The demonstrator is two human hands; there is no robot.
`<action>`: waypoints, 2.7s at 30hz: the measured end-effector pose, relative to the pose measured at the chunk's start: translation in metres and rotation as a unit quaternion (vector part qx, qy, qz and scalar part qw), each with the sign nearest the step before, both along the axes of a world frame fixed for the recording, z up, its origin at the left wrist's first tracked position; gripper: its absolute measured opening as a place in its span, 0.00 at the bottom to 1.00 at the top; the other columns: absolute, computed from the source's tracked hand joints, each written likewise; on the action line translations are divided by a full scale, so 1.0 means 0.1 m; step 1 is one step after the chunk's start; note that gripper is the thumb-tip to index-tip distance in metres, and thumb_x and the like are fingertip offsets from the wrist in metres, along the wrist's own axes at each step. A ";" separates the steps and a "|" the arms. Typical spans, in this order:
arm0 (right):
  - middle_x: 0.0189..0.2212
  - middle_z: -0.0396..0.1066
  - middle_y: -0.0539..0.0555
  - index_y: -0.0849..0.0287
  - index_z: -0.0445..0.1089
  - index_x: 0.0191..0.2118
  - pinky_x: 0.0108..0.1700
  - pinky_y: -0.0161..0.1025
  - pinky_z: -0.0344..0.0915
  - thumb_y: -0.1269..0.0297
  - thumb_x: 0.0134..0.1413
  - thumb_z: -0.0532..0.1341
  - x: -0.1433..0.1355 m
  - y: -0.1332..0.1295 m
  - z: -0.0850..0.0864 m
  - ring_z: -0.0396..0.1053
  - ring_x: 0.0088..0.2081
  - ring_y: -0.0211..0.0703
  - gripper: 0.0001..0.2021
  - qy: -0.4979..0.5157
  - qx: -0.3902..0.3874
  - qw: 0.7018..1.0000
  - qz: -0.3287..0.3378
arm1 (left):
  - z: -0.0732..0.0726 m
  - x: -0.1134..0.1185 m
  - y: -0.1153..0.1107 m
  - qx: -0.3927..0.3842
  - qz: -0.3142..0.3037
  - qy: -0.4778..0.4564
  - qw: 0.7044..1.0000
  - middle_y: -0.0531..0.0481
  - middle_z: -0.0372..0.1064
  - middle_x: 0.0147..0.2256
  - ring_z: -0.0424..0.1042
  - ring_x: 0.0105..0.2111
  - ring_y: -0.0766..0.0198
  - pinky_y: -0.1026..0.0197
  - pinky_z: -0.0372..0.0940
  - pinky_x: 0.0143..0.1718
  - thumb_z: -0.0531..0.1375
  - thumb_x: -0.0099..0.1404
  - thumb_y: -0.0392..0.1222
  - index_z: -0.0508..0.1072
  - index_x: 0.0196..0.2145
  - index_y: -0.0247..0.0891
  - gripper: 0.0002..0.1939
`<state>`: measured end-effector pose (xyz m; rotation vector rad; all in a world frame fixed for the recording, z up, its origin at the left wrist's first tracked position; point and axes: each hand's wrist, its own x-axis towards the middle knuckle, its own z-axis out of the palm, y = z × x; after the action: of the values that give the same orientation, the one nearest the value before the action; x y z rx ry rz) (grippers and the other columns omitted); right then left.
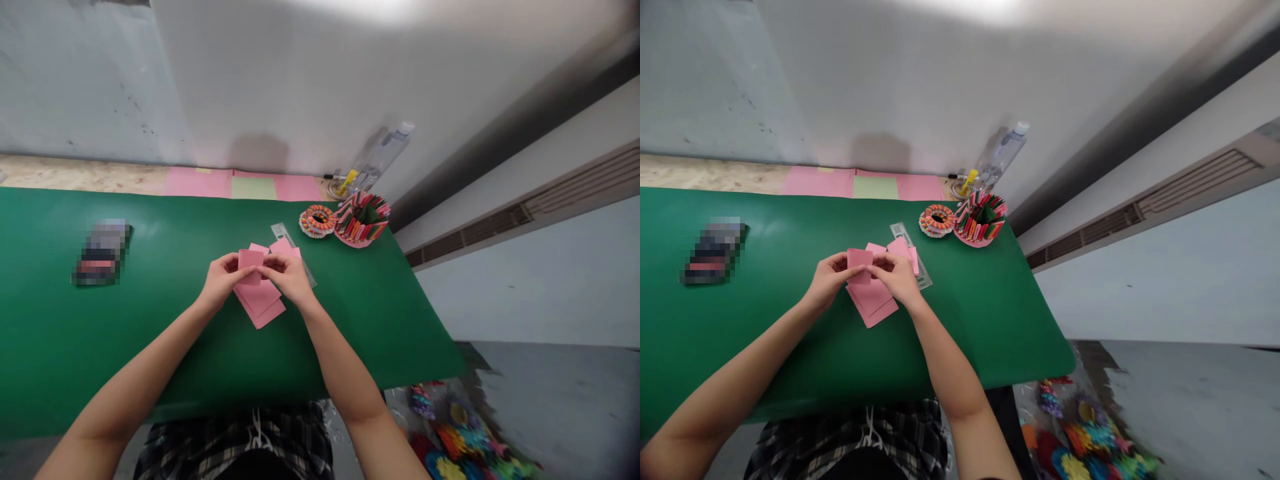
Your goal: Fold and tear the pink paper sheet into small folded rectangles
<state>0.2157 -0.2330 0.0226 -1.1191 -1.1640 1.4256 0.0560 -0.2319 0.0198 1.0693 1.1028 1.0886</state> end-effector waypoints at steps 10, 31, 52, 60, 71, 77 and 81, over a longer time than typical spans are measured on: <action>0.27 0.74 0.51 0.60 0.74 0.31 0.38 0.42 0.72 0.59 0.37 0.70 0.01 0.01 -0.02 0.72 0.29 0.40 0.14 0.003 -0.003 1.000 0.000 | 0.03 0.01 0.00 -0.008 0.009 0.010 1.000 0.46 0.75 0.33 0.73 0.32 0.62 0.61 0.67 0.36 0.70 0.46 0.46 0.77 0.34 0.35 0.18; 0.27 0.74 0.51 0.59 0.75 0.31 0.38 0.43 0.73 0.59 0.38 0.70 0.03 0.00 0.00 0.73 0.30 0.40 0.12 -0.001 0.002 1.000 0.005 | 0.06 0.01 0.00 -0.010 0.009 0.036 0.999 0.47 0.75 0.32 0.72 0.31 0.62 0.61 0.67 0.35 0.69 0.46 0.47 0.77 0.33 0.35 0.17; 0.27 0.74 0.51 0.59 0.74 0.32 0.39 0.42 0.72 0.58 0.38 0.69 0.03 -0.01 0.05 0.72 0.29 0.38 0.13 -0.011 0.013 1.000 0.014 | 0.05 0.01 0.00 -0.002 0.007 0.043 0.999 0.46 0.75 0.32 0.73 0.31 0.61 0.59 0.68 0.35 0.69 0.46 0.48 0.76 0.32 0.34 0.18; 0.27 0.71 0.49 0.57 0.70 0.38 0.36 0.40 0.71 0.60 0.39 0.68 0.05 0.01 -0.09 0.72 0.29 0.38 0.17 -0.032 0.035 0.999 -0.001 | 0.04 0.01 0.00 -0.003 0.002 0.032 0.999 0.46 0.74 0.31 0.72 0.30 0.62 0.60 0.67 0.34 0.69 0.46 0.48 0.76 0.33 0.34 0.18; 0.27 0.73 0.51 0.59 0.72 0.31 0.39 0.43 0.72 0.58 0.37 0.69 0.06 0.01 0.01 0.72 0.29 0.39 0.14 -0.019 0.005 1.000 -0.002 | 0.08 0.02 -0.01 0.014 -0.010 0.031 0.999 0.46 0.75 0.33 0.73 0.33 0.60 0.56 0.68 0.38 0.68 0.47 0.49 0.76 0.33 0.36 0.17; 0.27 0.74 0.51 0.59 0.73 0.30 0.39 0.43 0.73 0.58 0.35 0.70 0.06 0.01 0.02 0.73 0.29 0.40 0.14 -0.012 -0.002 1.000 0.002 | 0.06 0.00 0.00 0.006 -0.012 0.028 1.000 0.45 0.76 0.34 0.73 0.33 0.60 0.57 0.68 0.38 0.68 0.48 0.48 0.76 0.33 0.36 0.17; 0.26 0.74 0.50 0.59 0.73 0.30 0.39 0.43 0.73 0.59 0.35 0.70 0.06 0.01 0.03 0.73 0.28 0.39 0.14 -0.003 -0.005 1.000 0.001 | 0.06 0.00 0.00 0.003 -0.010 0.032 0.999 0.45 0.76 0.33 0.73 0.33 0.59 0.57 0.68 0.37 0.68 0.48 0.48 0.76 0.33 0.36 0.17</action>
<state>0.2221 -0.2320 0.0257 -1.1305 -1.1629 1.4324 0.0557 -0.2316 0.0255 1.1246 1.1381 1.0476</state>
